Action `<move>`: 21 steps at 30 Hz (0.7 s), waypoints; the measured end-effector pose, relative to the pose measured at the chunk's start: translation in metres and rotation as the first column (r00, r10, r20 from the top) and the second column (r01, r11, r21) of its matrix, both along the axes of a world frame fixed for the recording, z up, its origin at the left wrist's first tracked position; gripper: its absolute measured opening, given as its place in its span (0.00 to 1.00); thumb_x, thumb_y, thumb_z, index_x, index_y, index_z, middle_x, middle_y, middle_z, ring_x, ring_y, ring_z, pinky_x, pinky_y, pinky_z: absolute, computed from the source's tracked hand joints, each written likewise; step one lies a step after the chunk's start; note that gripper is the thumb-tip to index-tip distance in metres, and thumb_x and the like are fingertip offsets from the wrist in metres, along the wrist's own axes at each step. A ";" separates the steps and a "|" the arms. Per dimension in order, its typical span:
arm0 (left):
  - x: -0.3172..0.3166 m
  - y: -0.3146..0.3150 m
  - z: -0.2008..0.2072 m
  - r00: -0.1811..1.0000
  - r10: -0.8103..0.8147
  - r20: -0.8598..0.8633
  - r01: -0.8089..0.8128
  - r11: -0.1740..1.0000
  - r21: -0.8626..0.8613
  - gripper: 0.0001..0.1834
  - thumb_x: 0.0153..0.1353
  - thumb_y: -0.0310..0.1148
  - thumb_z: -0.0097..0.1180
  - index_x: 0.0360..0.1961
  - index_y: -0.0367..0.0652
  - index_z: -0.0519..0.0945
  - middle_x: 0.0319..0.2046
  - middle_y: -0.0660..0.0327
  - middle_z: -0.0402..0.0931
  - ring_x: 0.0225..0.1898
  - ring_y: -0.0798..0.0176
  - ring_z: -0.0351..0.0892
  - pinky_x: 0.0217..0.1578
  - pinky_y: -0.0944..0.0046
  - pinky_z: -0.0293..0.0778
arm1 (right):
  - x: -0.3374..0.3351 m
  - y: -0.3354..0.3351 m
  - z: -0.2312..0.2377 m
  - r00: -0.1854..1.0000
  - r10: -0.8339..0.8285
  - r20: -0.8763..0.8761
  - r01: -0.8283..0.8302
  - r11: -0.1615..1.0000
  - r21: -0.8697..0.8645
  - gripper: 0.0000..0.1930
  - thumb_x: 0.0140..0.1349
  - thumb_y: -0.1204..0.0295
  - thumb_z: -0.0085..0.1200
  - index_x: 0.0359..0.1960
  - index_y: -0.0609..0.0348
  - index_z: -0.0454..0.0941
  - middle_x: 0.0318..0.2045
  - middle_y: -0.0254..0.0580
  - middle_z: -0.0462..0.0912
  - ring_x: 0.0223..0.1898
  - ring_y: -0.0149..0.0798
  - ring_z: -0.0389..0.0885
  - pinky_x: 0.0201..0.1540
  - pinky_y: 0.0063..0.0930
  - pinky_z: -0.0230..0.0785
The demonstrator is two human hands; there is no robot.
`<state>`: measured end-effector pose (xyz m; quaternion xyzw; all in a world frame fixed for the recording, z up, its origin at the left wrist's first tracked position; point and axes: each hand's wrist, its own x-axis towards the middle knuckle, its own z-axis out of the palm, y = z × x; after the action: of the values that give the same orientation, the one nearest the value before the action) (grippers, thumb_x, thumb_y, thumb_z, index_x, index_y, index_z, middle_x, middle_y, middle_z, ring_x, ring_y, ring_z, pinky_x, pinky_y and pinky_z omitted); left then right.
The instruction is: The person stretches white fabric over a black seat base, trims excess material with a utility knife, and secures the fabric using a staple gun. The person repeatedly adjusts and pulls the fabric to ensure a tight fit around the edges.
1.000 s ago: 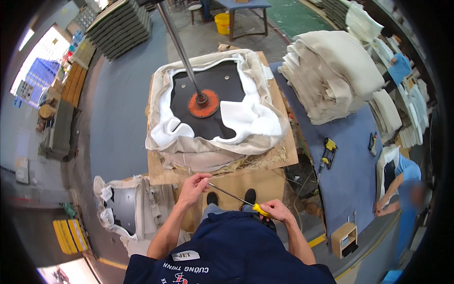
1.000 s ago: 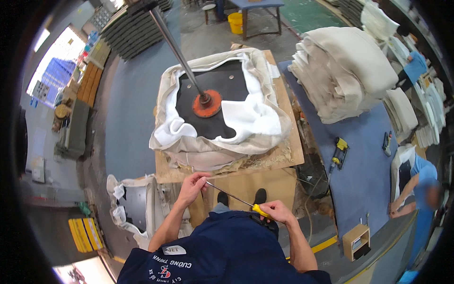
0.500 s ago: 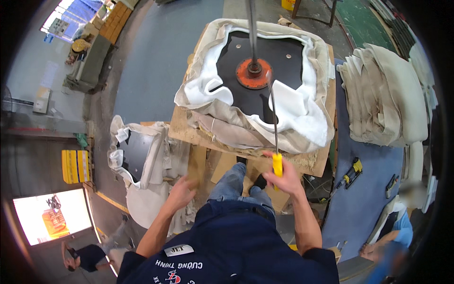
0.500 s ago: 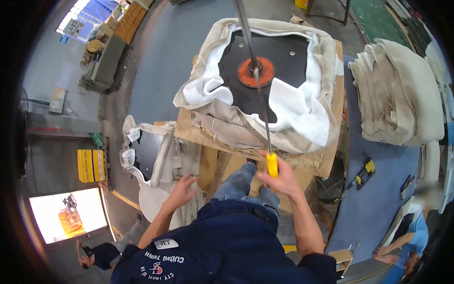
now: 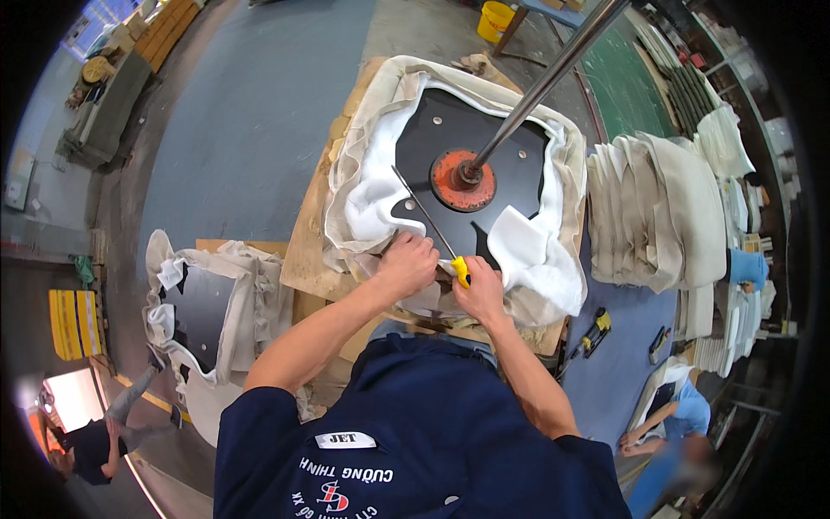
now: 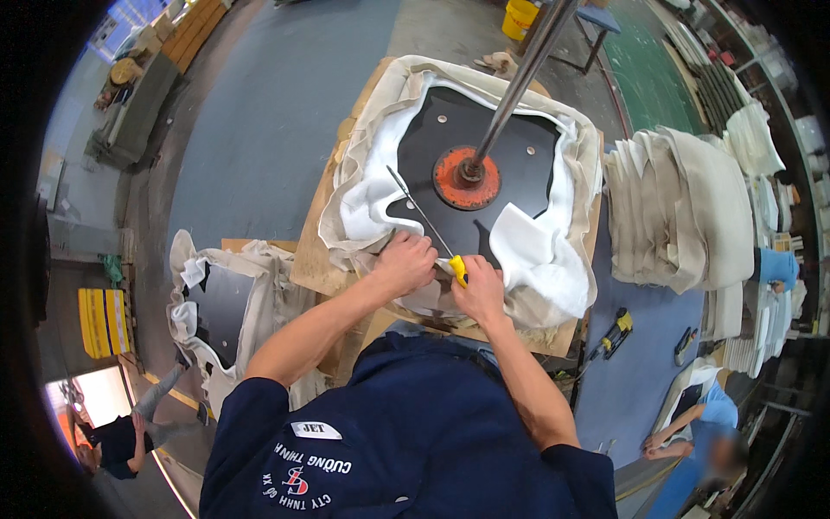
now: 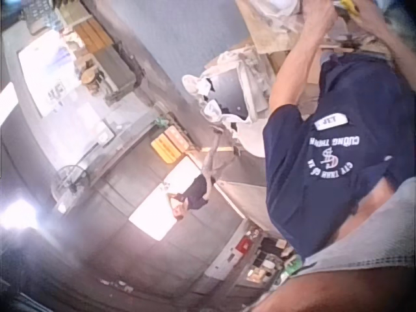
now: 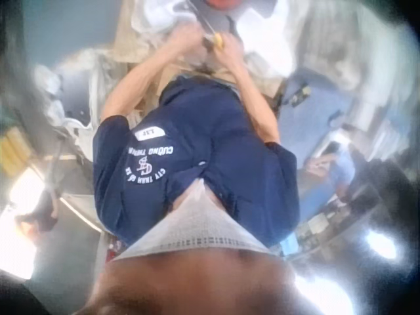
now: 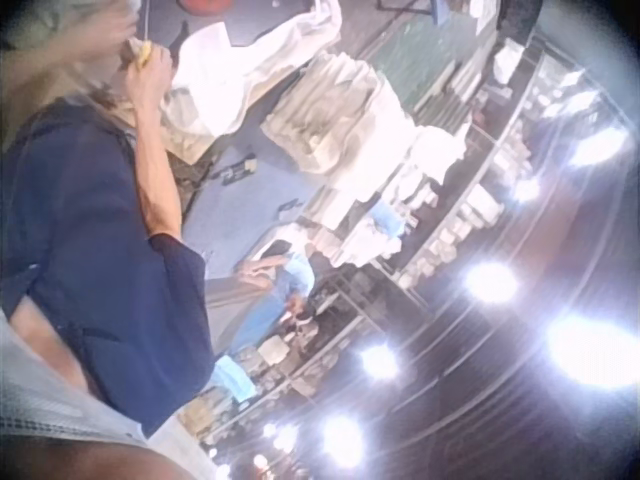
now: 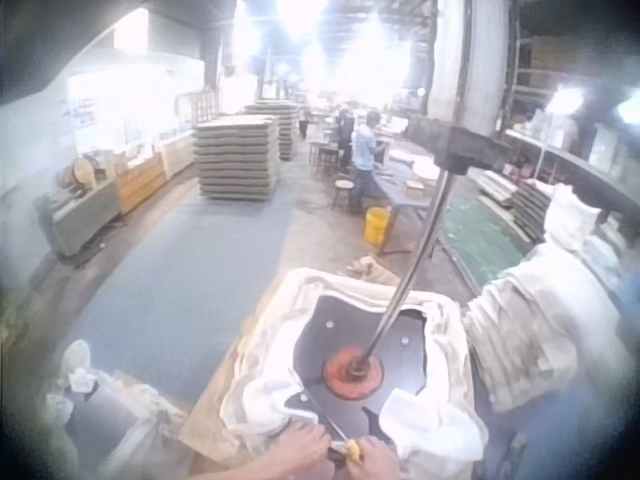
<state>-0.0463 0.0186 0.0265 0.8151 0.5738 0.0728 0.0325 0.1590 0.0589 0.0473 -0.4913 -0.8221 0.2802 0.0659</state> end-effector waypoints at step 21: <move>0.024 0.003 -0.006 0.976 0.139 0.169 -0.109 0.979 -0.175 0.13 0.55 0.42 0.64 0.36 0.45 0.85 0.38 0.58 0.83 0.46 0.56 0.83 0.54 0.50 0.69 | -0.005 0.025 0.003 0.988 0.092 -0.124 -0.106 0.988 -0.111 0.16 0.53 0.71 0.63 0.43 0.59 0.78 0.34 0.58 0.83 0.41 0.65 0.81 0.41 0.50 0.73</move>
<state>-0.0228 0.0221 0.0209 0.7623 0.6223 0.1007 0.1469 0.1537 0.0836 0.0505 -0.4353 -0.8223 0.3594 0.0714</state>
